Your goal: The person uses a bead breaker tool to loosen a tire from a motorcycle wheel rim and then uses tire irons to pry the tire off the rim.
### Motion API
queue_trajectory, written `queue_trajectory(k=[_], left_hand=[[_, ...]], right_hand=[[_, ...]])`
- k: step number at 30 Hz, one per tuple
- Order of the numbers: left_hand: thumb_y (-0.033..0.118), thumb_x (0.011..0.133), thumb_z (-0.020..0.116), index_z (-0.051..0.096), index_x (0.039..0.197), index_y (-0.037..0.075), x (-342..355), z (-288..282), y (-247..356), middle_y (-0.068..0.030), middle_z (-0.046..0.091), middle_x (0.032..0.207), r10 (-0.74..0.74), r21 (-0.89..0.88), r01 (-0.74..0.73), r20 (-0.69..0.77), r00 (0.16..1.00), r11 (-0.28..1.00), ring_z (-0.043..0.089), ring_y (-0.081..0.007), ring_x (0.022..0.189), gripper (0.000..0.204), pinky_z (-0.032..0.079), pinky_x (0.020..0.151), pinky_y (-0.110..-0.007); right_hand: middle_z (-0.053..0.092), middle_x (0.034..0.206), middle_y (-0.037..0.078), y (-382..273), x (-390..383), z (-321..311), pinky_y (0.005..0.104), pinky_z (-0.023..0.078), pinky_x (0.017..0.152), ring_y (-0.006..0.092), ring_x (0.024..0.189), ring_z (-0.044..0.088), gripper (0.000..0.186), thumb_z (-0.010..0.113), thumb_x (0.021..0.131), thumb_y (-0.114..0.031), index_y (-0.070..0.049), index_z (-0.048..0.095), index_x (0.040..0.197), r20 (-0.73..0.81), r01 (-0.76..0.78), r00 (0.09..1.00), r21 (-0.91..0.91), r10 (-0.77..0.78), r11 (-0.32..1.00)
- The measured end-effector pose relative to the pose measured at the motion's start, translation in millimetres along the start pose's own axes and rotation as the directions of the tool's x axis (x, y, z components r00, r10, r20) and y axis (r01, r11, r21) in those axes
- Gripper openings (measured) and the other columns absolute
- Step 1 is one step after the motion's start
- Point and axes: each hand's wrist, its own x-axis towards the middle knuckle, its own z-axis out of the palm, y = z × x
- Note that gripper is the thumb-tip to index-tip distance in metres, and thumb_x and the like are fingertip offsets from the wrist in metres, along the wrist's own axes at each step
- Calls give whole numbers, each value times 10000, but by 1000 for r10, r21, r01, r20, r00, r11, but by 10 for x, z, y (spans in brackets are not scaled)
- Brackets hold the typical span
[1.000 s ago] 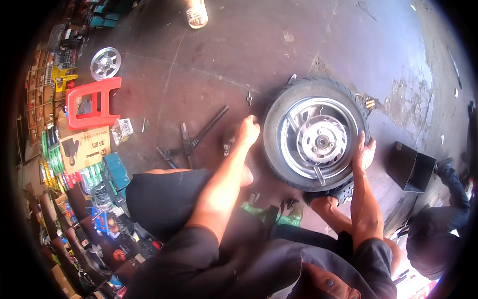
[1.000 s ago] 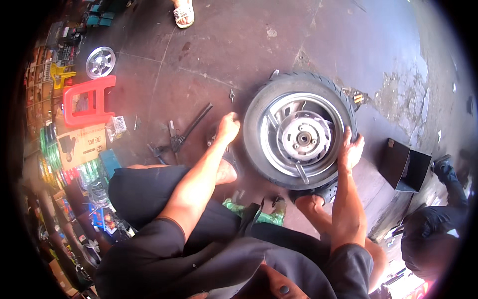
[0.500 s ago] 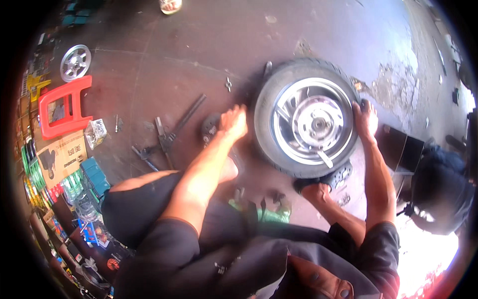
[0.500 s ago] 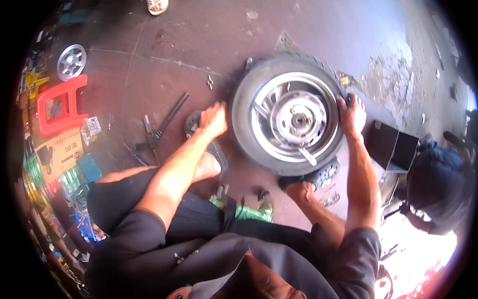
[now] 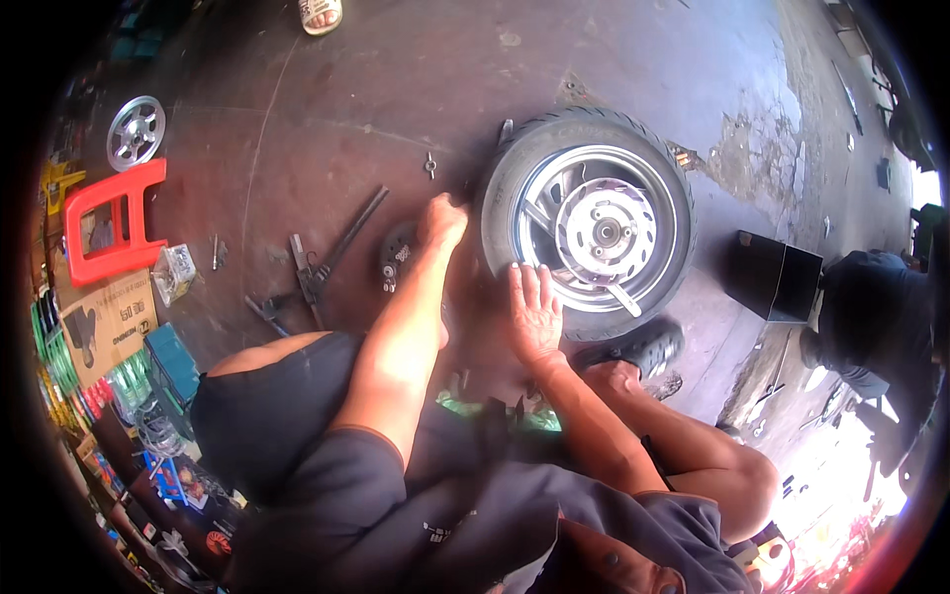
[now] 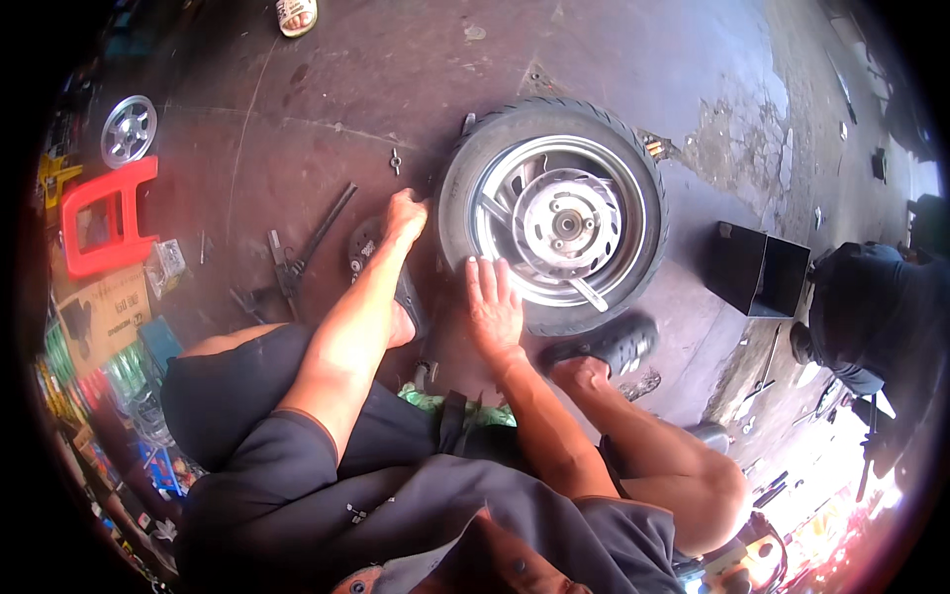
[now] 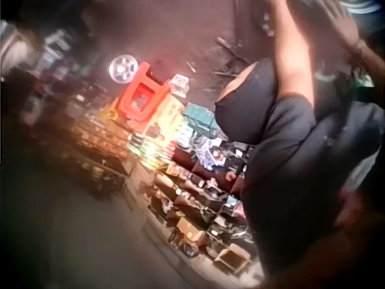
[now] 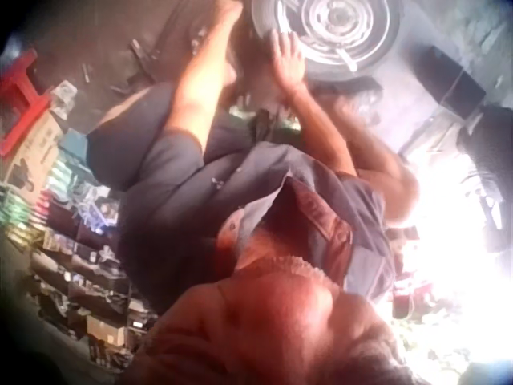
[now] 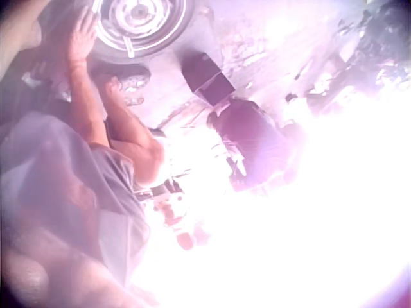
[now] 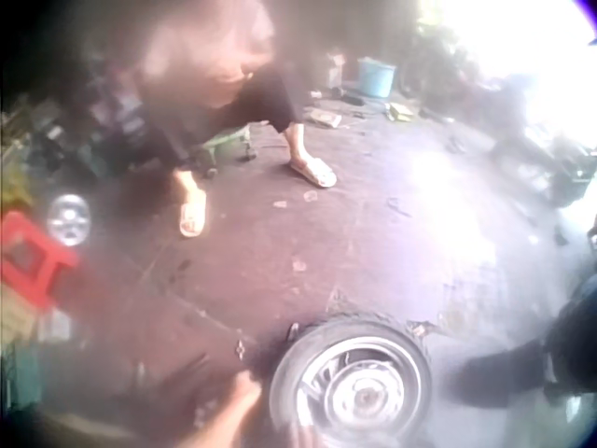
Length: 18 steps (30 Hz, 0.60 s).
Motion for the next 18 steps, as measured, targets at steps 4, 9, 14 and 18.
queue_trajectory(k=[4, 9, 14, 18], left_hand=[[256, 855, 653, 575, 1281, 53, -144, -11, 181, -192, 615, 1258, -23, 118, 16, 64, 998, 993, 582, -333, 1187, 479, 457, 996, -412], [212, 839, 644, 569, 1188, 25, -519, 211, 20, -186, 610, 1159, 218, 363, -212, 25, 976, 907, 595, -380, 1110, 404, 489, 953, -461], [253, 821, 680, 569, 1119, 25, -754, 237, 255, -189, 610, 1123, 121, 309, -112, -9, 993, 944, 594, -386, 1091, 392, 498, 927, -470], [314, 833, 690, 586, 1075, 19, -953, 406, 203, -198, 642, 1086, 51, 167, -40, -61, 997, 985, 618, -410, 1031, 396, 502, 876, -489]], right_hand=[[362, 1489, 96, 229, -41, -25, 527, 370, 1017, 381, 1366, 334, 774, 644, 786, -183, -128, 323, 1488, 58, 81, 995, 46, -83, 996], [318, 1536, 102, 784, -546, -175, 552, 337, 1064, 393, 1400, 299, 692, 490, 863, -113, -145, 263, 1515, 313, 201, 929, 20, -197, 979], [382, 1477, 52, 1780, -1028, -519, 483, 378, 1019, 346, 1367, 370, 637, 477, 885, -213, -182, 296, 1495, 405, 482, 829, -172, -384, 859], [455, 1375, 45, 2266, -1122, -745, 440, 418, 954, 318, 1328, 416, 568, 515, 864, -180, -200, 392, 1418, 297, 554, 821, -206, -488, 807]])
